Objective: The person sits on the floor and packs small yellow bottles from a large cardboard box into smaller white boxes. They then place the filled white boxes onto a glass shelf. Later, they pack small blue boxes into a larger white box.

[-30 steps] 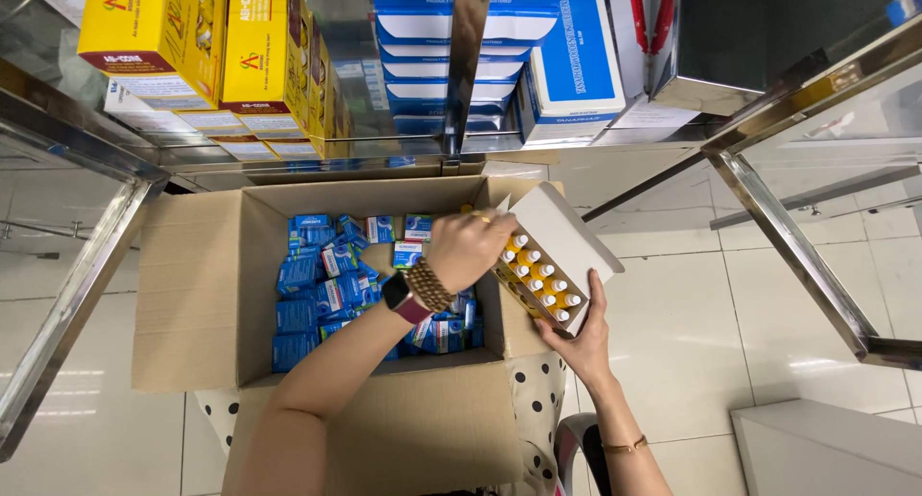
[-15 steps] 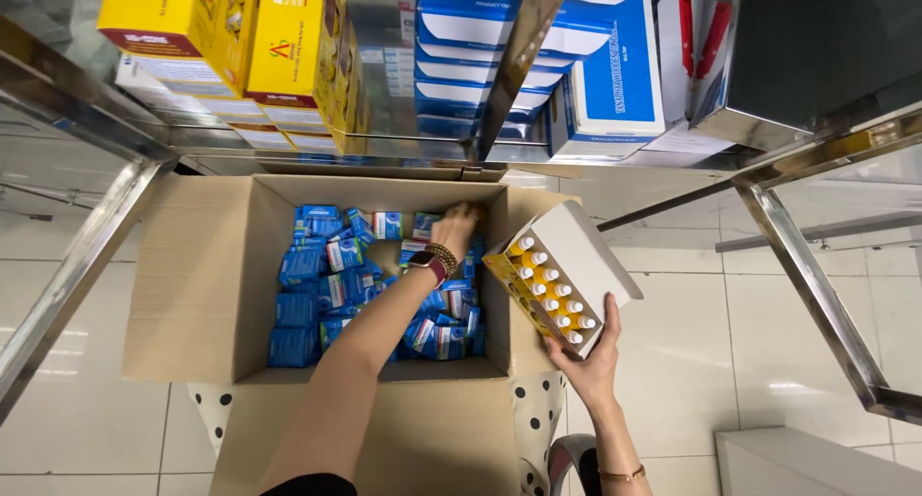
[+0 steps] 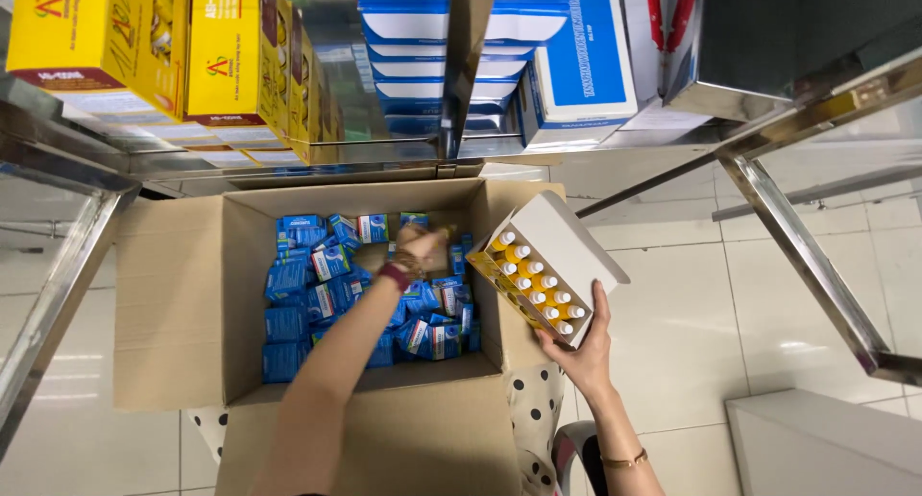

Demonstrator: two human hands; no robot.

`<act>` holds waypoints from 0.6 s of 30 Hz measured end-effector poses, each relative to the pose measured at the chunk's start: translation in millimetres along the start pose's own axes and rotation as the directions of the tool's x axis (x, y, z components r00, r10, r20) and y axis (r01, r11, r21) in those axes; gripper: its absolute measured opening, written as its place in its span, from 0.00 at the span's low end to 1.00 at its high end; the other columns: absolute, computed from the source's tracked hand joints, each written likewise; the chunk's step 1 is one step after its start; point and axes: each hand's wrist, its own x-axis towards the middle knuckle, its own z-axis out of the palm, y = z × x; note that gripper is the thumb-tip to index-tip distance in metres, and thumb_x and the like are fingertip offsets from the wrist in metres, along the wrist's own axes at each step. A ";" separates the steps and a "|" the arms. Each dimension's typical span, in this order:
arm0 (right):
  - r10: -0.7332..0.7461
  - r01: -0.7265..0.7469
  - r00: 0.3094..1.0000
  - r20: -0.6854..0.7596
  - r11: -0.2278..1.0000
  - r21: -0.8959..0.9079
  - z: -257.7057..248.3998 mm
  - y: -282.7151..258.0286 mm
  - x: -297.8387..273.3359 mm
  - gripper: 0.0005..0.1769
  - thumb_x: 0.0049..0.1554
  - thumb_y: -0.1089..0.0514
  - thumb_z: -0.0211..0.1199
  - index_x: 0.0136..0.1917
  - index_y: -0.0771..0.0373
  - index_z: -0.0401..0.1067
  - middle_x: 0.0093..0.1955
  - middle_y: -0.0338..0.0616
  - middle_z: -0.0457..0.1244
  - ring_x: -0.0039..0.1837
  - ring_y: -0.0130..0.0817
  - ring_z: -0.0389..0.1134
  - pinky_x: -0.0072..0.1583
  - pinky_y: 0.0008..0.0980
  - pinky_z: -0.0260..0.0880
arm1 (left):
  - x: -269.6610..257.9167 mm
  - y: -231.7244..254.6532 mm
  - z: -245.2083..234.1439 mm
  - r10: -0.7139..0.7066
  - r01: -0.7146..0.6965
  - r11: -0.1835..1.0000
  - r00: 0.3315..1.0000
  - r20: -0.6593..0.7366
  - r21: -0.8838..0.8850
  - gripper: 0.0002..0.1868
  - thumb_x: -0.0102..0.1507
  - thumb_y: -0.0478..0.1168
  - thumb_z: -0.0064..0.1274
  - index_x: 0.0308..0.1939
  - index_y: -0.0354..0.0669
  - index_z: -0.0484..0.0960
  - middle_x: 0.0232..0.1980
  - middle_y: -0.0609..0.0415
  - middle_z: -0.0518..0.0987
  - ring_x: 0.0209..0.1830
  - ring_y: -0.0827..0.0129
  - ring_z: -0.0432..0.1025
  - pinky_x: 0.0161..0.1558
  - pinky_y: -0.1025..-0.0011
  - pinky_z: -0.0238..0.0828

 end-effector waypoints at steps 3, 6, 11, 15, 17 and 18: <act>-0.110 0.109 0.994 -0.020 0.992 -0.071 0.8 1.0 2.0 0.68 0.43 0.56 0.79 0.81 0.67 0.37 0.75 0.66 0.54 0.66 0.52 0.68 0.65 0.44 0.71 | -22.3 -11.8 -36.5 0.099 0.126 0.821 0.929 0.356 -0.557 0.20 0.63 0.34 0.60 0.56 0.37 0.71 0.53 0.47 0.83 0.52 0.62 0.80 0.48 0.66 0.80; -0.059 0.058 0.998 -0.024 0.998 -0.031 1.0 0.2 0.5 0.67 0.43 0.55 0.79 0.82 0.65 0.36 0.74 0.63 0.56 0.65 0.49 0.69 0.64 0.42 0.73 | -109.3 37.0 -85.7 0.386 0.083 0.745 0.755 0.530 -0.662 0.27 0.63 0.30 0.54 0.64 0.49 0.63 0.56 0.46 0.82 0.56 0.64 0.77 0.51 0.70 0.78; -0.041 0.041 0.999 -0.016 0.998 -0.037 0.1 -8.2 -0.5 0.67 0.44 0.56 0.78 0.83 0.63 0.37 0.72 0.62 0.59 0.64 0.48 0.71 0.63 0.41 0.74 | -185.1 76.3 -100.9 0.594 -0.197 0.722 0.668 0.448 -0.664 0.26 0.67 0.30 0.50 0.69 0.45 0.64 0.60 0.44 0.80 0.60 0.63 0.75 0.53 0.70 0.74; -0.086 0.086 0.996 -0.013 0.996 -0.023 0.7 -8.7 0.7 0.67 0.44 0.56 0.78 0.83 0.63 0.36 0.71 0.61 0.61 0.63 0.48 0.72 0.63 0.41 0.74 | -229.3 108.3 -78.0 0.830 -0.620 0.472 0.553 0.079 -0.627 0.17 0.70 0.30 0.51 0.63 0.37 0.72 0.63 0.48 0.75 0.65 0.62 0.75 0.64 0.66 0.75; -0.106 0.106 0.994 -0.022 0.994 -0.027 -0.1 -12.3 1.6 0.66 0.44 0.56 0.78 0.82 0.63 0.36 0.73 0.63 0.59 0.63 0.48 0.71 0.63 0.41 0.74 | -258.2 134.6 -71.0 0.868 -0.781 0.430 0.496 -0.031 -0.454 0.18 0.67 0.32 0.56 0.61 0.39 0.75 0.61 0.50 0.76 0.63 0.63 0.75 0.63 0.66 0.75; -0.124 0.123 0.992 -0.029 0.992 -0.032 0.0 -14.2 2.0 0.66 0.44 0.57 0.78 0.82 0.64 0.36 0.74 0.65 0.57 0.63 0.49 0.71 0.62 0.42 0.73 | -272.6 147.5 -67.7 0.901 -0.892 0.377 0.416 -0.123 -0.251 0.18 0.63 0.34 0.60 0.58 0.41 0.79 0.59 0.52 0.77 0.61 0.64 0.75 0.61 0.65 0.75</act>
